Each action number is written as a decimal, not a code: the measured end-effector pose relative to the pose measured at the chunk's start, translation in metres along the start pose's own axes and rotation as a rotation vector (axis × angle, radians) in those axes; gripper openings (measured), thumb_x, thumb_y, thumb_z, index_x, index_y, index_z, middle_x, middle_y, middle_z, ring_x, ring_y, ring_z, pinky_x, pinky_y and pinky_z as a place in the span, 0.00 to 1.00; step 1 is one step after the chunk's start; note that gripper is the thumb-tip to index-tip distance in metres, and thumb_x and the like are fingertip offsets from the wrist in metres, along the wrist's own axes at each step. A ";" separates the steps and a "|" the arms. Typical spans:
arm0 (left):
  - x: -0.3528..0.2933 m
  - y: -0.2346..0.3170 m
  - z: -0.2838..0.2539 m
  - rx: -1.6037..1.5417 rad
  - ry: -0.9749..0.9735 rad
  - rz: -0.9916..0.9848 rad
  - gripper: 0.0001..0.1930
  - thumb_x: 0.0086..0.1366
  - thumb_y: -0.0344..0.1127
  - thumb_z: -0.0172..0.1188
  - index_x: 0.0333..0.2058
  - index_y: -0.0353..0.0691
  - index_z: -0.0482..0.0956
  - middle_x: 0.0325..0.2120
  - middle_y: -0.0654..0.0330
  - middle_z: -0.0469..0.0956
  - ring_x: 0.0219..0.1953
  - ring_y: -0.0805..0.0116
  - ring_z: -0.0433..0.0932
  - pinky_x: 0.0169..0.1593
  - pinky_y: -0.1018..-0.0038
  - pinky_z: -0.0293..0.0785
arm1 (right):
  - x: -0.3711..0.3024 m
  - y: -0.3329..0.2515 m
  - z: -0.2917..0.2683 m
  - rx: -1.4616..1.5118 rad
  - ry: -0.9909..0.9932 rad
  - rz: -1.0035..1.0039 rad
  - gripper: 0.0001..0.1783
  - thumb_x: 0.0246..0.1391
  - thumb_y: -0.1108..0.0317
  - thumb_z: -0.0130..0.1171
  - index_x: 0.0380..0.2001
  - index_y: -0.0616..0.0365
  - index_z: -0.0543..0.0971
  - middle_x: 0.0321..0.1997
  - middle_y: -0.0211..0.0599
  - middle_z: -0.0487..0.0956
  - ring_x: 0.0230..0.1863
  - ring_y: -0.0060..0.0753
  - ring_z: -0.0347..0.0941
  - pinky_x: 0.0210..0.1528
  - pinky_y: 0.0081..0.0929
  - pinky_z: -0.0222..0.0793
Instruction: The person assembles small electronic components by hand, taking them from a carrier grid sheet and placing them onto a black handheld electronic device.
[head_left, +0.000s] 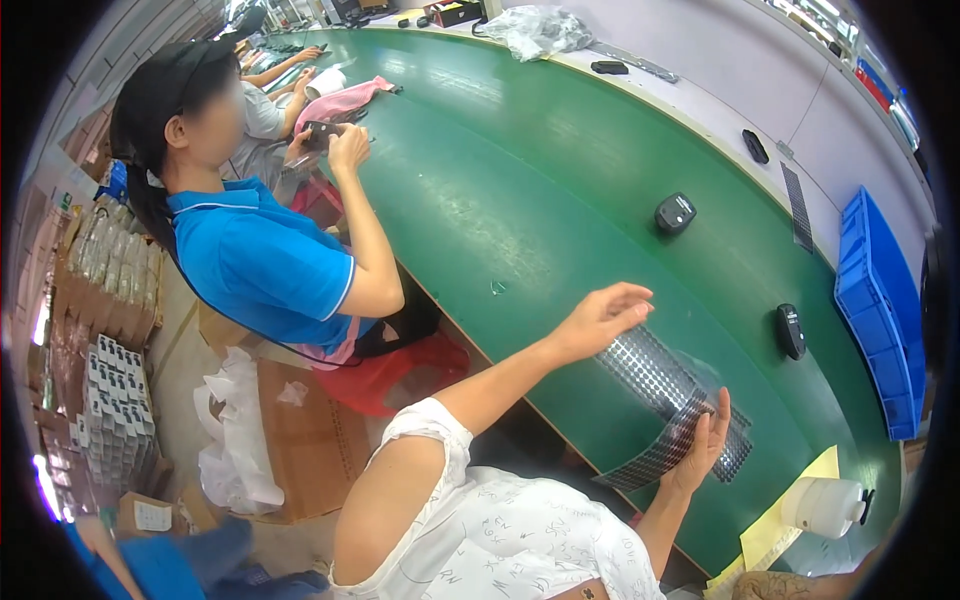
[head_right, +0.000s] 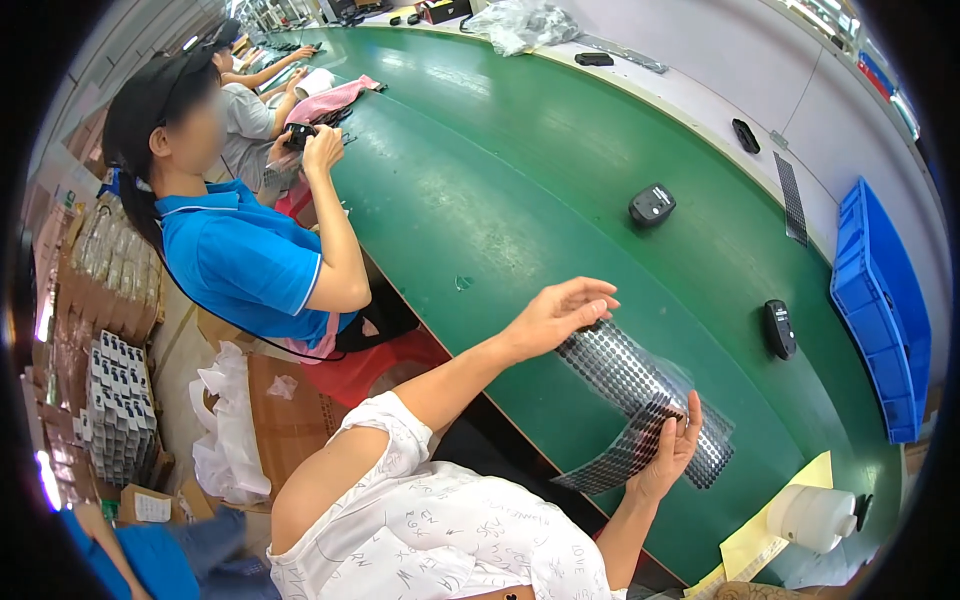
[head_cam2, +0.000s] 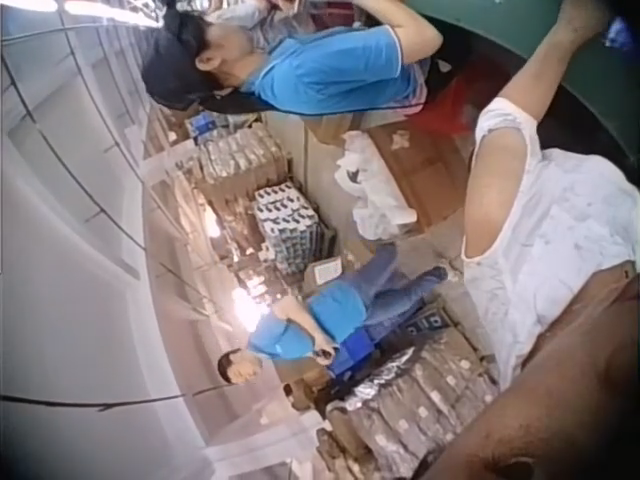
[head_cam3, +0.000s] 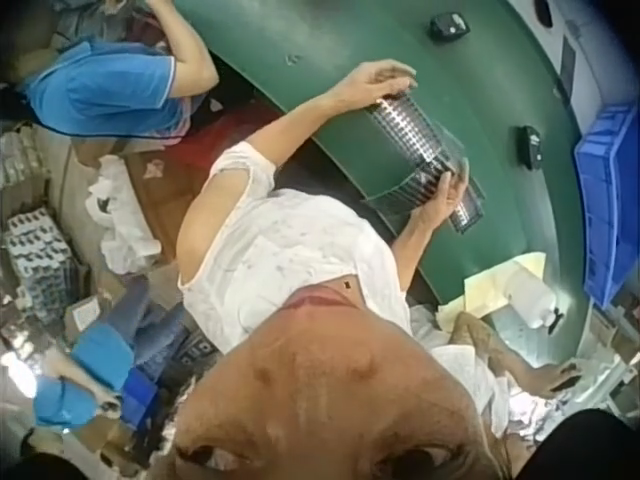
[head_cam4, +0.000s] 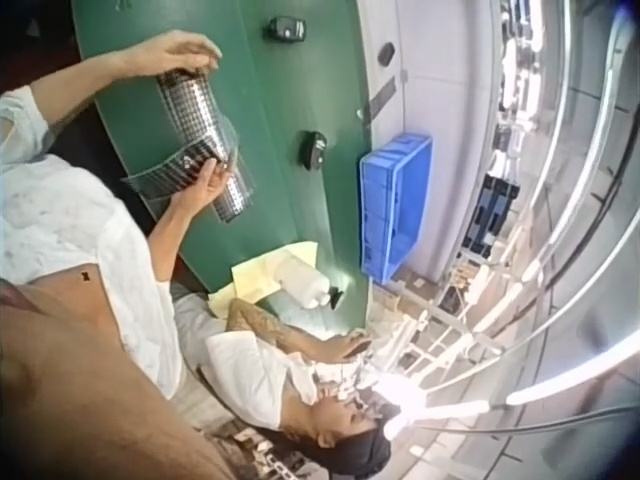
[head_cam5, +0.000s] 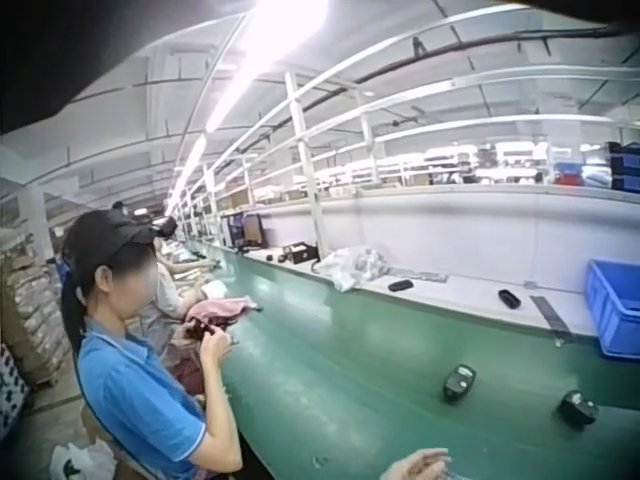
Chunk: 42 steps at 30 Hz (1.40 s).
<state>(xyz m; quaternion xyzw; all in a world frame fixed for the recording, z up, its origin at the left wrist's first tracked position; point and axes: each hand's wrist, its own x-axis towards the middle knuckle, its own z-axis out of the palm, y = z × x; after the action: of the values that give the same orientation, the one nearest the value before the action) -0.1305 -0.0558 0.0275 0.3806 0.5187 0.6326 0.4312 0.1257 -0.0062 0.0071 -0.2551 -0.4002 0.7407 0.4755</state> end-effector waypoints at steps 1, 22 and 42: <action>0.001 0.001 -0.005 -0.001 0.001 -0.002 0.20 0.73 0.40 0.54 0.57 0.34 0.71 0.50 0.53 0.79 0.52 0.66 0.78 0.56 0.70 0.73 | 0.000 0.000 0.002 0.011 -0.002 0.004 0.30 0.64 0.74 0.54 0.67 0.58 0.61 0.44 0.31 0.78 0.42 0.20 0.75 0.45 0.19 0.76; 0.032 -0.010 -0.082 -0.036 0.552 0.031 0.14 0.72 0.34 0.53 0.50 0.33 0.75 0.41 0.51 0.81 0.42 0.64 0.81 0.47 0.69 0.79 | 0.009 0.003 0.007 0.018 0.001 0.021 0.29 0.64 0.74 0.55 0.67 0.59 0.62 0.40 0.26 0.77 0.35 0.13 0.74 0.37 0.12 0.74; 0.089 0.030 -0.232 0.054 1.061 0.193 0.20 0.67 0.33 0.57 0.56 0.37 0.66 0.45 0.54 0.75 0.44 0.67 0.77 0.39 0.70 0.79 | 0.012 0.006 0.023 0.025 0.008 0.015 0.29 0.63 0.73 0.56 0.66 0.60 0.62 0.39 0.26 0.77 0.34 0.12 0.74 0.36 0.11 0.75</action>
<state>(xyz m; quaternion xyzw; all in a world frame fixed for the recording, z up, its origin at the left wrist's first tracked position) -0.3807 -0.0512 0.0203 0.0658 0.6441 0.7611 0.0398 0.1000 -0.0050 0.0150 -0.2552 -0.3869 0.7483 0.4746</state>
